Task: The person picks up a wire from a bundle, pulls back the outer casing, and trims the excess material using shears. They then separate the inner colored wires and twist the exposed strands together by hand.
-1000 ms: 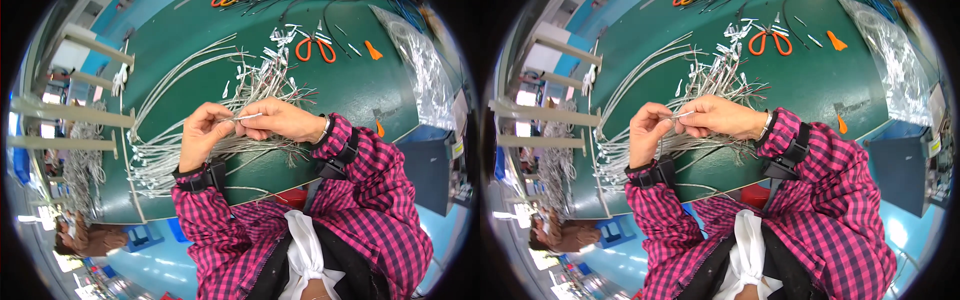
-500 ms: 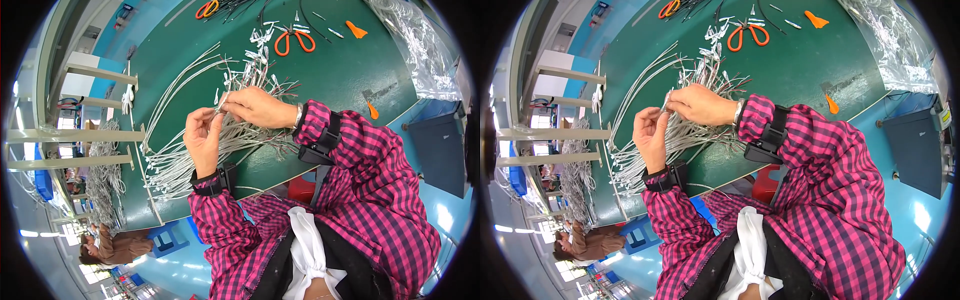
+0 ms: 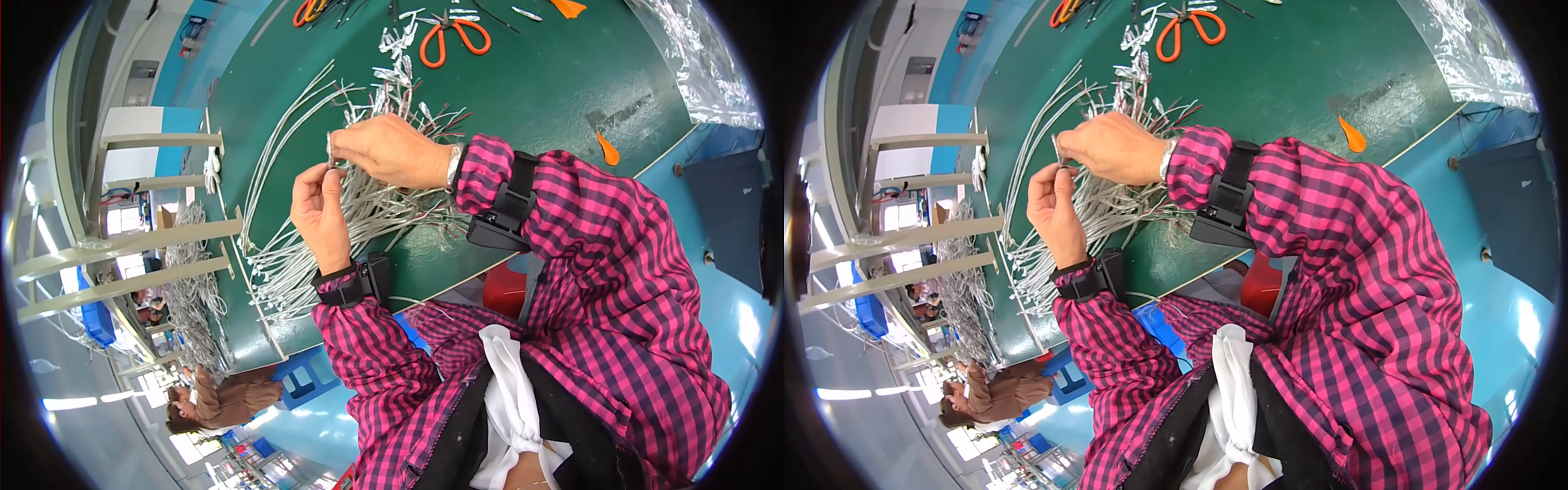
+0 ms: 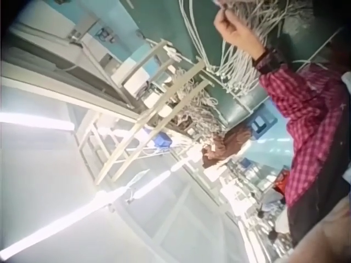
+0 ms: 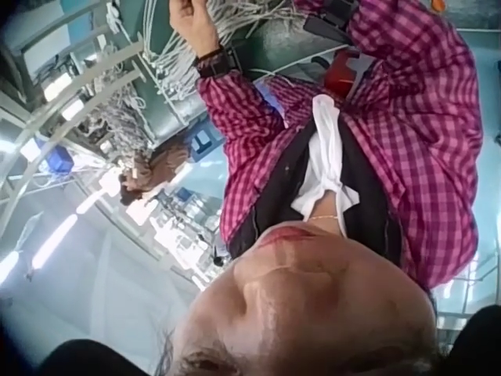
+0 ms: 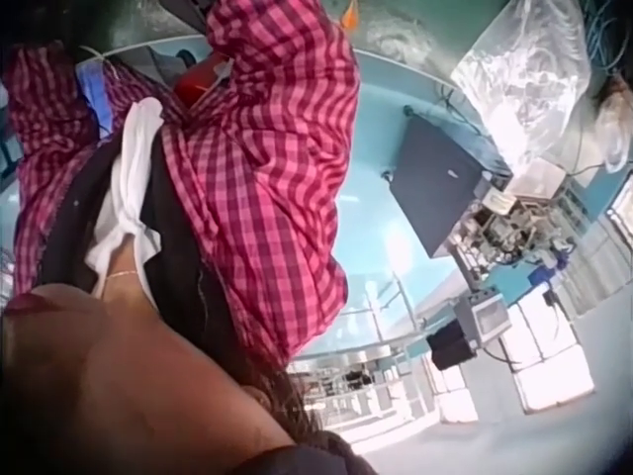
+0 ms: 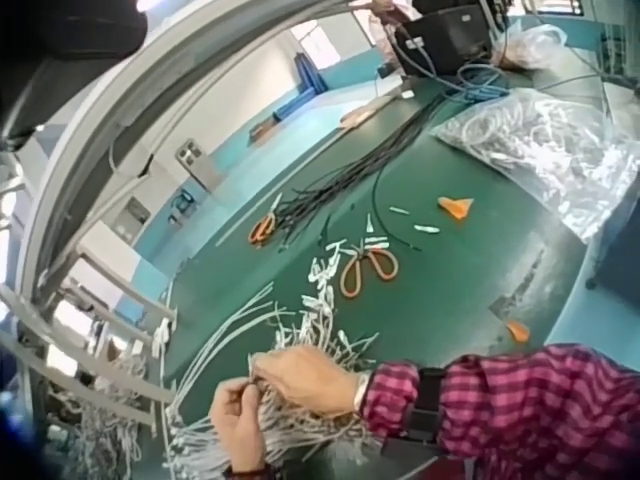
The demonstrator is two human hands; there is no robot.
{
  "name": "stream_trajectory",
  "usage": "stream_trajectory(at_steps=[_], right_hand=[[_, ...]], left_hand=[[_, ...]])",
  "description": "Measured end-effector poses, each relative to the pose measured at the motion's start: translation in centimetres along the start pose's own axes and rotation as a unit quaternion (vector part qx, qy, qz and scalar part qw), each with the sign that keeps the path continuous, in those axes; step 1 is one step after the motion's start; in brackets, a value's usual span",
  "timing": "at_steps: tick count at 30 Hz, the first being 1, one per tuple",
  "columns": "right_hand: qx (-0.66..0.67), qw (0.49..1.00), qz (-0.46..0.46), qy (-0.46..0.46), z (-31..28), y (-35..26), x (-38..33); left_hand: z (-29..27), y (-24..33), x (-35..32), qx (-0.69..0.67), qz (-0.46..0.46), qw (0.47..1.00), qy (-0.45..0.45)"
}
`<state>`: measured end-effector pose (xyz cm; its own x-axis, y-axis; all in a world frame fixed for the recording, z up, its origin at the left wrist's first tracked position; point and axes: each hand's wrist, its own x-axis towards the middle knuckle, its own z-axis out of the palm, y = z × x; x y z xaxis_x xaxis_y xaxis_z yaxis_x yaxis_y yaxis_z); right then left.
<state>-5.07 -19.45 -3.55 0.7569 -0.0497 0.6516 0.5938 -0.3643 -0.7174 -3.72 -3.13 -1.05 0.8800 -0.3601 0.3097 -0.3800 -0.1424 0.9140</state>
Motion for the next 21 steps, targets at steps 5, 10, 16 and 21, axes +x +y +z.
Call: stream_trajectory(at_steps=[5,10,16,21], right_hand=[[0.016,0.999,0.032,-0.011,-0.1,0.4,0.2],[0.051,0.991,0.069,0.102,0.4,0.1,0.5],[0.103,0.981,0.16,0.037,0.0,-0.4,0.3],[0.143,0.971,0.184,-0.059,0.5,-1.8,0.3]], left_hand=[[0.4,-0.7,0.5,-0.084,-0.016,0.996,0.008],[0.3,-1.1,0.4,-0.181,-0.052,0.981,0.04],[-0.4,-1.9,0.6,-0.213,-0.086,0.968,0.101],[-0.9,-2.3,0.3,-0.226,-0.091,0.964,0.11]])
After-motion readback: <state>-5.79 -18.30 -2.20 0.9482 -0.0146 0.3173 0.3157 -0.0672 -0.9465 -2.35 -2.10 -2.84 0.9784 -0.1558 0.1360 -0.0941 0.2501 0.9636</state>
